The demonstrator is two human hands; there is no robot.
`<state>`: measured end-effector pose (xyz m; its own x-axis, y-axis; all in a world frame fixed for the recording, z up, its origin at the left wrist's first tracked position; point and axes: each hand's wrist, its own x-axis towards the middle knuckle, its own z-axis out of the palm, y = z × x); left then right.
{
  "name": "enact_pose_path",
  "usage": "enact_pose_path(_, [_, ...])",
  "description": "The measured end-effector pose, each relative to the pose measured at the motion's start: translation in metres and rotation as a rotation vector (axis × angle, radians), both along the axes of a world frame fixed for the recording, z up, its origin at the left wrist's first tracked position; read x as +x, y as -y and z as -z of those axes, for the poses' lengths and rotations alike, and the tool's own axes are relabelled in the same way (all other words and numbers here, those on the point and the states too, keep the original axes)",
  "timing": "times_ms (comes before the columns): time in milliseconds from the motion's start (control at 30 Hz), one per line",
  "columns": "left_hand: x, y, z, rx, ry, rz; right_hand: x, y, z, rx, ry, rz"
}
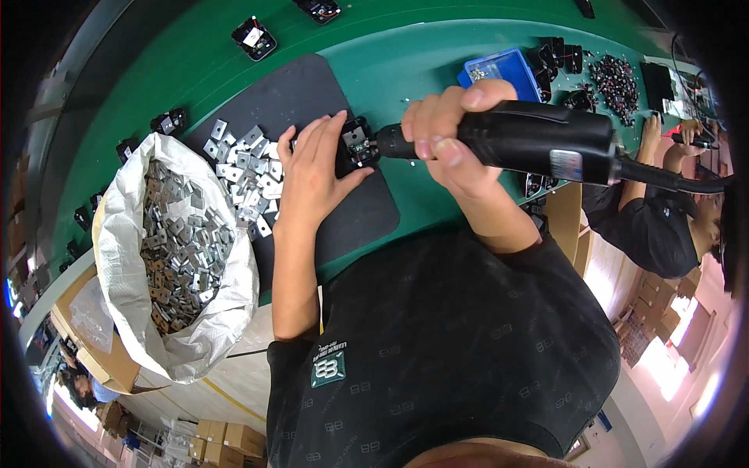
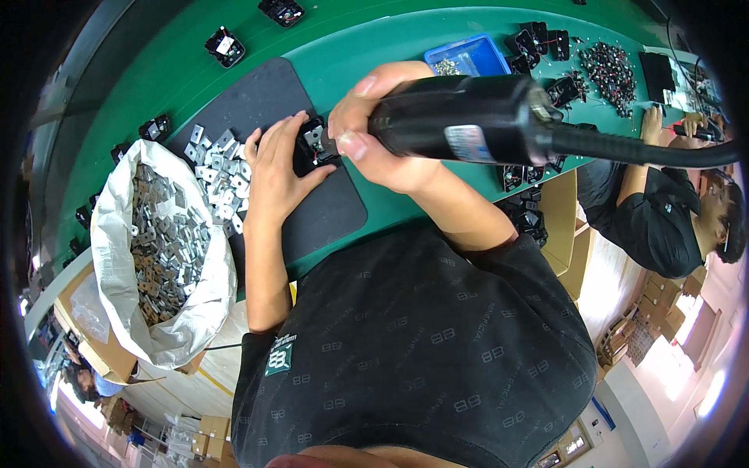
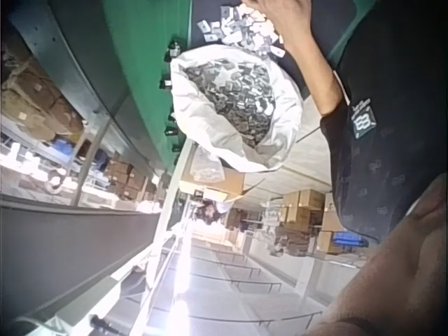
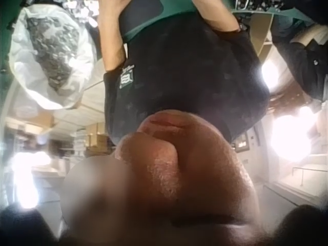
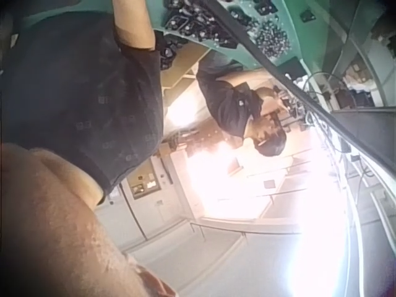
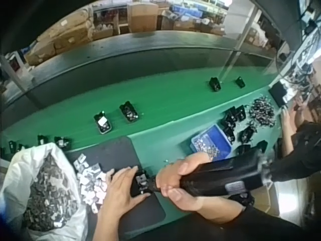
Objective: The person assembles electronic components by securing metal plates and circuit boards into an electronic housing with screws, using an electric screwdriver.
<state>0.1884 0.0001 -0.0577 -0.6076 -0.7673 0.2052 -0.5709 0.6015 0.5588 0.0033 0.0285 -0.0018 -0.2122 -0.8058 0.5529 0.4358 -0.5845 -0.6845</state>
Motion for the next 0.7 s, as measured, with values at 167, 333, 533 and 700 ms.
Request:
enact_pose_path(167, [-0.004,0.000,-0.003,0.030,-0.038,-0.042,0.007,0.010,0.021,-0.008,-0.089,0.024])
enact_pose_path(333, [-0.005,0.002,-0.005,0.012,-0.051,-0.043,0.010,0.014,0.030,-0.003,-0.106,0.057])
enact_pose_path(533, [-0.005,0.004,-0.003,-0.008,-0.066,-0.048,0.012,0.011,0.024,0.064,-0.224,-0.014])
enact_pose_path(700, [-0.008,0.008,-0.005,-0.029,-0.061,-0.058,0.013,0.013,0.023,0.081,-0.208,-0.041])
